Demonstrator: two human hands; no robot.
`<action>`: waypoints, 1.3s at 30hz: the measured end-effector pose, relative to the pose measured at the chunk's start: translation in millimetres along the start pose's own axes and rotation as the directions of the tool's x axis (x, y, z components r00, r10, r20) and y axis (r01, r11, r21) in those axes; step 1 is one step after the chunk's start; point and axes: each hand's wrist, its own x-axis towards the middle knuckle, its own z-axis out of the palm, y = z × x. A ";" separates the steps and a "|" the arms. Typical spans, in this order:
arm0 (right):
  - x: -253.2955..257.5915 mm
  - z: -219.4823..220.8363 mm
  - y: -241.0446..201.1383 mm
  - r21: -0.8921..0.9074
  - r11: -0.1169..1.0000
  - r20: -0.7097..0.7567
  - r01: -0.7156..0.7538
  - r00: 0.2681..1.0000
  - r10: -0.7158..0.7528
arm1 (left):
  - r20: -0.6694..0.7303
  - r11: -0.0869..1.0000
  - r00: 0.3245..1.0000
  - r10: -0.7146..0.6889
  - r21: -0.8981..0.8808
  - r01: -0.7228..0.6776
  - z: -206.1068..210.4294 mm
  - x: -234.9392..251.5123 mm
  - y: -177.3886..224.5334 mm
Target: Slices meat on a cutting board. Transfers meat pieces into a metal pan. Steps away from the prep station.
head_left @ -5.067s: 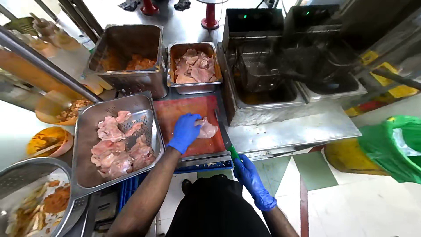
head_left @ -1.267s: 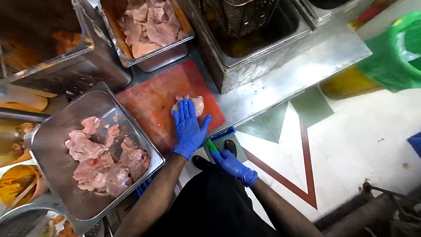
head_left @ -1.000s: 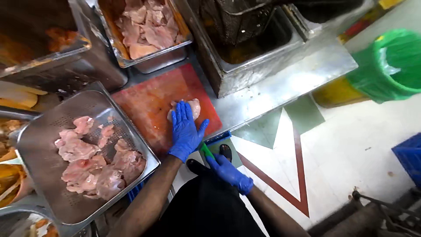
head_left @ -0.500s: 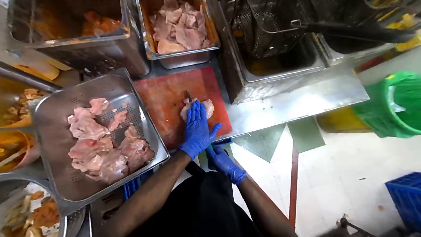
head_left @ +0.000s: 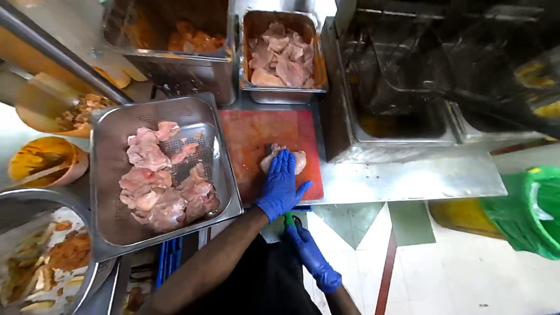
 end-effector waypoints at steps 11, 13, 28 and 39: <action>-9.2 13.0 1.4 -0.059 0.997 -0.016 -0.044 0.999 0.044 | 0.043 0.995 0.997 -0.057 -0.079 0.060 -1.2 5.3 3.1; 4.3 22.6 -11.7 -0.099 0.994 -0.048 -0.039 0.998 0.035 | 0.062 0.996 0.997 -0.048 -0.071 0.052 -1.9 4.3 3.6; -12.6 -13.0 -31.3 -0.435 0.870 -0.362 0.232 0.839 -0.405 | -0.306 0.947 0.946 -0.108 -0.321 0.005 -88.5 -3.9 13.1; 52.8 -63.0 -111.7 -0.906 0.405 -0.319 -0.123 0.827 -0.464 | 0.155 0.971 0.963 -0.220 -0.060 0.231 -37.4 42.7 26.9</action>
